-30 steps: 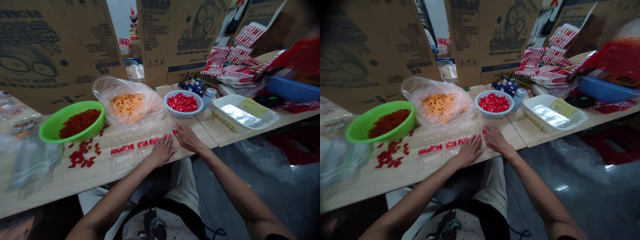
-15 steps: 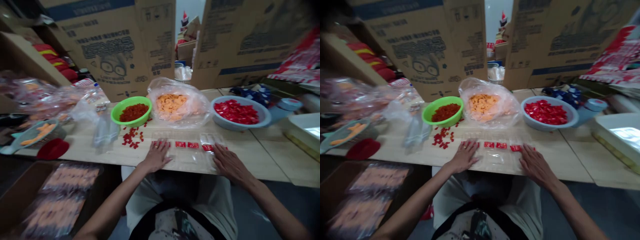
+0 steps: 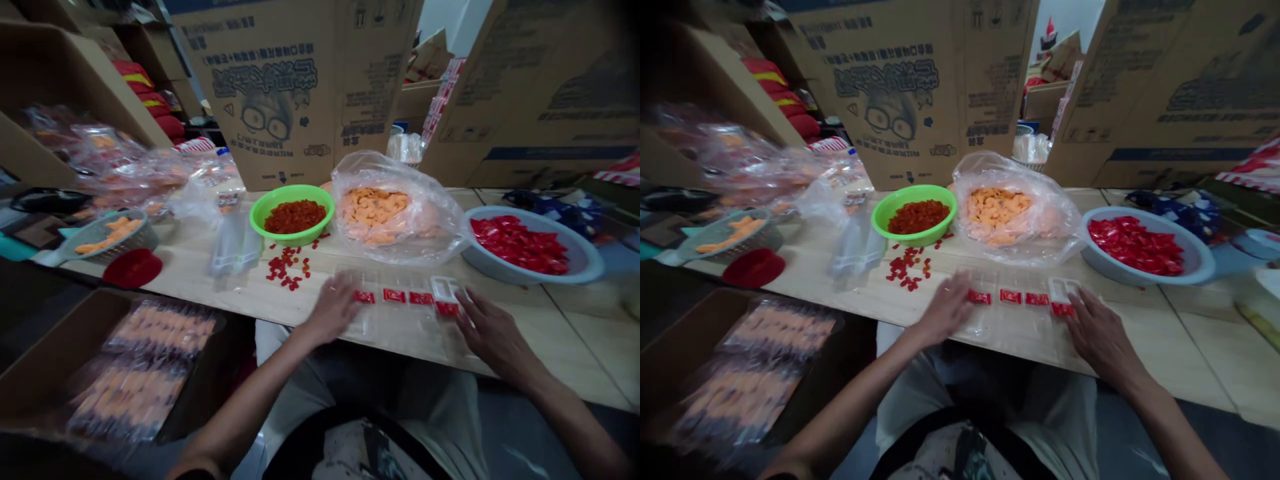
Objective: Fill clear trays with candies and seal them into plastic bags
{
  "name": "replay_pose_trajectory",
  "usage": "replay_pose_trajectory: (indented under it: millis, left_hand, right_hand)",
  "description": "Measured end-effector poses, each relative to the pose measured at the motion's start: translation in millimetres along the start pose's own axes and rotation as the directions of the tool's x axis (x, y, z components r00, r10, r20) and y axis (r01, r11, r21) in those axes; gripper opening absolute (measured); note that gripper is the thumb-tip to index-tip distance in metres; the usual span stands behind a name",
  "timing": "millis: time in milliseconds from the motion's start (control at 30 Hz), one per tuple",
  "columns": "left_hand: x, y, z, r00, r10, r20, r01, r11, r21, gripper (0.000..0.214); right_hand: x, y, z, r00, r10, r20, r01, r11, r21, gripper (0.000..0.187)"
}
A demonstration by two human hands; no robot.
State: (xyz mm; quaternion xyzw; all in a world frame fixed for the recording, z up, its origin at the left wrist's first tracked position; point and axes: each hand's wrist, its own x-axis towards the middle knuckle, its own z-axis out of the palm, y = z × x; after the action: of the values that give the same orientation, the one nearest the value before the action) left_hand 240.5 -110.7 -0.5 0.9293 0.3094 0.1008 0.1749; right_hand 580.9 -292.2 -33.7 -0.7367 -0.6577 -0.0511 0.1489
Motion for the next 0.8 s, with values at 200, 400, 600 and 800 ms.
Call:
replay_pose_trajectory:
  millis: [200, 400, 600, 800]
  left_hand:
    - [-12.6, -63.4, -32.6, 0.955, -0.166, -0.247, 0.160, 0.986, -0.046, 0.036]
    - [-7.3, -31.7, -17.6, 0.986, 0.166, 0.011, -0.166, 0.985, 0.054, 0.033]
    - [0.8, -25.6, -4.7, 0.927, 0.314, 0.204, -0.324, 0.946, 0.017, 0.032]
    - [-14.2, -37.9, 3.4, 0.924, 0.378, 0.060, -0.376, 0.925, -0.051, 0.028]
  right_hand:
    - [77.2, -81.4, -24.6, 0.987, -0.084, 0.135, 0.041, 0.955, 0.295, 0.041]
    - [114.8, -181.7, -2.7, 0.856, -0.266, 0.444, 0.214, 0.963, 0.164, 0.038]
    - [76.5, -199.9, 28.6, 0.875, -0.239, 0.421, 0.250, 0.968, 0.030, 0.049]
    - [51.0, -202.3, 44.2, 0.937, -0.253, 0.240, 0.249, 0.967, 0.049, 0.077]
